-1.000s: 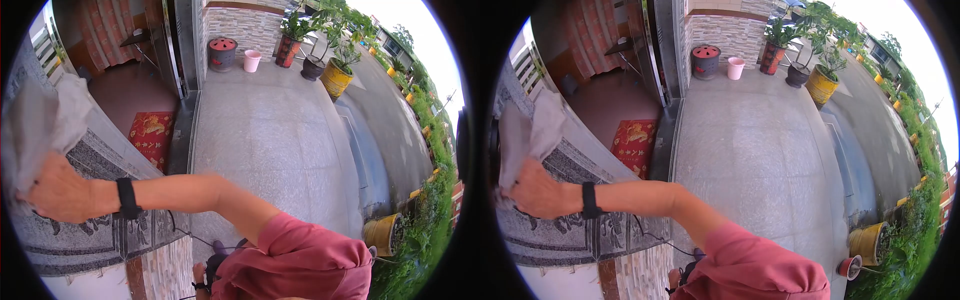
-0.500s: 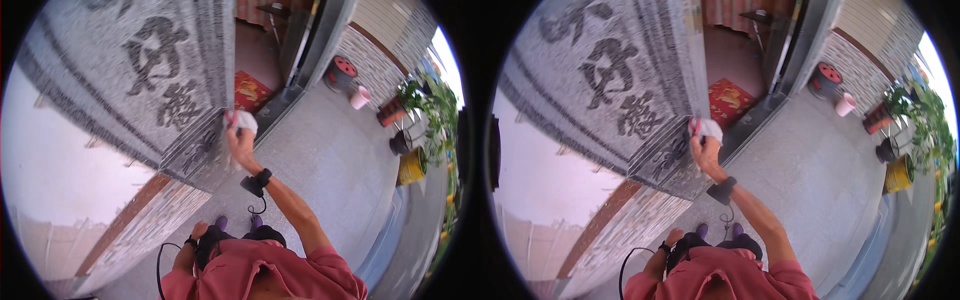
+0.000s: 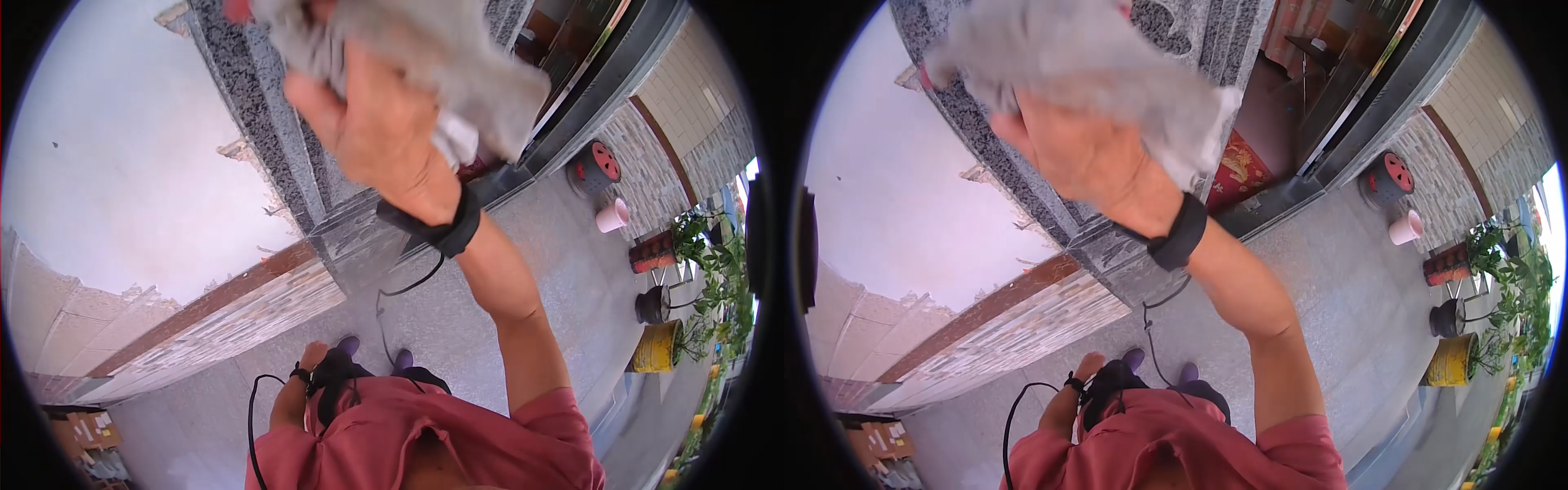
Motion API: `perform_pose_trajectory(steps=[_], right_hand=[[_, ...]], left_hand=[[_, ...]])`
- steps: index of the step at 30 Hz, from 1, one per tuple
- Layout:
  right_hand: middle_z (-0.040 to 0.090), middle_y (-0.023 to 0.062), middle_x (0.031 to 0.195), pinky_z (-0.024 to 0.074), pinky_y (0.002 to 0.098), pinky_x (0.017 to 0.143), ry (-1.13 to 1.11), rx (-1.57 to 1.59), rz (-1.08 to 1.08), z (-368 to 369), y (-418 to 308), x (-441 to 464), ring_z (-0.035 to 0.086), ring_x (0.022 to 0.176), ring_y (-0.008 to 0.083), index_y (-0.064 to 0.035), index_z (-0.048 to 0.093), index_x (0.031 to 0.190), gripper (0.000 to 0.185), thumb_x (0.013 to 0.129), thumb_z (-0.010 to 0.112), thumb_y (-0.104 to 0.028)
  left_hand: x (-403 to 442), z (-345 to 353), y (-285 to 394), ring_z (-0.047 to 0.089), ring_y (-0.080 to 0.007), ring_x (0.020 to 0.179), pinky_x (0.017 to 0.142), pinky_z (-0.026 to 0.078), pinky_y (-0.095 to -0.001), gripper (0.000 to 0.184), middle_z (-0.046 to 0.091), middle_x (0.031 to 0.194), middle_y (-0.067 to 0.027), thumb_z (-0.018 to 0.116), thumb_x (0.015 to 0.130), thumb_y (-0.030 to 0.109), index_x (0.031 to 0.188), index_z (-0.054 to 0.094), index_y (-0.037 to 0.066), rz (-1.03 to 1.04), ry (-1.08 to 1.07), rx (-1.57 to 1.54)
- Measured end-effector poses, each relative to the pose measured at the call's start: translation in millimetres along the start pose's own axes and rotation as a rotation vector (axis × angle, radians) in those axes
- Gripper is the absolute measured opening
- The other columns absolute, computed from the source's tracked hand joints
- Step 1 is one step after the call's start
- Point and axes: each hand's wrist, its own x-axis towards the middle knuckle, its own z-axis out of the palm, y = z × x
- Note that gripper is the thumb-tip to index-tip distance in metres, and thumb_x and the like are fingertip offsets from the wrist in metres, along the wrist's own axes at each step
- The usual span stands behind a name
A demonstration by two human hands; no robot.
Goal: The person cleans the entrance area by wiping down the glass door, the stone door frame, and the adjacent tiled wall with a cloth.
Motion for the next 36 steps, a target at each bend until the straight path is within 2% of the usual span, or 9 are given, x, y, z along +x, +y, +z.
perform_pose_trajectory(steps=[9,14,18,21,23,27,29,33,36], right_hand=[[0.064,0.0129,0.094,0.0471,0.039,0.079,-0.608,0.11,0.291,-13.1,5.9,-178.8,0.061,0.089,0.0298,-0.0105,0.068,0.096,0.023,0.073,0.061,-0.014],[0.064,0.0151,0.096,0.0468,0.0397,0.08,-0.508,0.008,0.163,-21.6,-6.6,-234.2,0.06,0.091,0.0355,-0.0072,0.068,0.094,0.018,0.077,0.064,-0.013],[0.064,0.015,0.096,0.0454,0.0432,0.082,-0.239,0.302,0.582,-41.3,-14.9,-209.0,0.06,0.095,0.036,-0.0014,0.065,0.099,0.029,0.071,0.071,-0.003],[0.064,0.0149,0.092,0.0459,0.0409,0.081,-0.118,0.343,0.415,-52.7,-12.1,-126.8,0.06,0.09,0.0365,-0.0015,0.066,0.098,0.026,0.073,0.069,-0.003],[0.064,0.014,0.089,0.0468,0.0398,0.076,0.018,0.303,0.133,-51.1,-5.0,-49.2,0.06,0.084,0.0343,-0.0024,0.066,0.098,0.023,0.074,0.07,-0.005],[0.064,0.0108,0.089,0.0488,0.039,0.073,-0.104,0.41,0.252,-33.0,-10.0,68.9,0.061,0.083,0.0278,-0.0072,0.067,0.101,0.023,0.078,0.068,-0.012],[0.059,0.02,0.106,0.0441,0.0446,0.085,-0.047,0.45,0.094,-9.3,-13.9,105.7,0.057,0.097,0.036,-0.0018,0.059,0.112,0.032,0.082,0.063,-0.013],[0.062,0.0125,0.106,0.0478,0.0409,0.08,-0.118,0.068,-0.103,6.8,-18.1,36.3,0.06,0.092,0.0298,-0.0076,0.062,0.11,0.029,0.083,0.062,-0.016],[0.059,0.0126,0.12,0.0403,0.0456,0.098,-0.342,-0.239,-0.286,-1.4,-18.9,-48.4,0.054,0.113,0.0328,-0.0139,0.06,0.123,0.044,0.079,0.065,-0.013]], left_hand=[[-18.7,-5.8,6.2,0.061,-0.0279,0.079,0.069,0.05,-0.0396,0.013,0.061,0.074,-0.0107,0.054,0.078,0.018,0.077,0.063,0.009,0.052,-0.054,0.063],[-15.1,8.0,9.5,0.061,-0.0312,0.079,0.07,0.05,-0.0411,0.014,0.062,0.073,-0.0137,0.055,0.078,0.017,0.071,0.063,0.008,-0.048,0.042,-0.121],[-1.9,35.6,-2.5,0.062,-0.032,0.078,0.069,0.05,-0.0422,0.015,0.062,0.073,-0.0146,0.056,0.077,0.018,0.069,0.063,0.007,-0.067,0.114,-0.157],[-2.0,11.9,4.7,0.064,-0.0391,0.079,0.071,0.051,-0.0493,0.026,0.064,0.079,-0.0233,0.049,0.082,0.019,0.075,0.068,0.002,0.068,-0.014,-0.101],[-5.6,8.7,8.2,0.063,-0.034,0.078,0.069,0.051,-0.0454,0.018,0.063,0.074,-0.017,0.054,0.079,0.019,0.071,0.065,0.006,0.065,0.04,-0.038],[-11.5,1.9,3.8,0.062,-0.0321,0.076,0.068,0.05,-0.0444,0.014,0.062,0.073,-0.0148,0.055,0.077,0.016,0.07,0.064,0.008,0.028,-0.033,0.008],[-18.1,-15.4,5.8,0.062,-0.033,0.073,0.065,0.05,-0.0455,0.015,0.062,0.073,-0.0156,0.055,0.077,0.017,0.069,0.064,0.007,-0.029,0.001,-0.095],[-28.2,11.2,-2.1,0.063,-0.0343,0.069,0.062,0.051,-0.0462,0.018,0.063,0.073,-0.0174,0.054,0.077,0.019,0.069,0.065,0.007,-0.113,0.221,-0.19],[-41.4,19.2,-7.7,0.064,-0.034,0.072,0.063,0.051,-0.0454,0.021,0.064,0.072,-0.0171,0.055,0.077,0.022,0.069,0.066,0.007,-0.072,0.093,-0.09]])
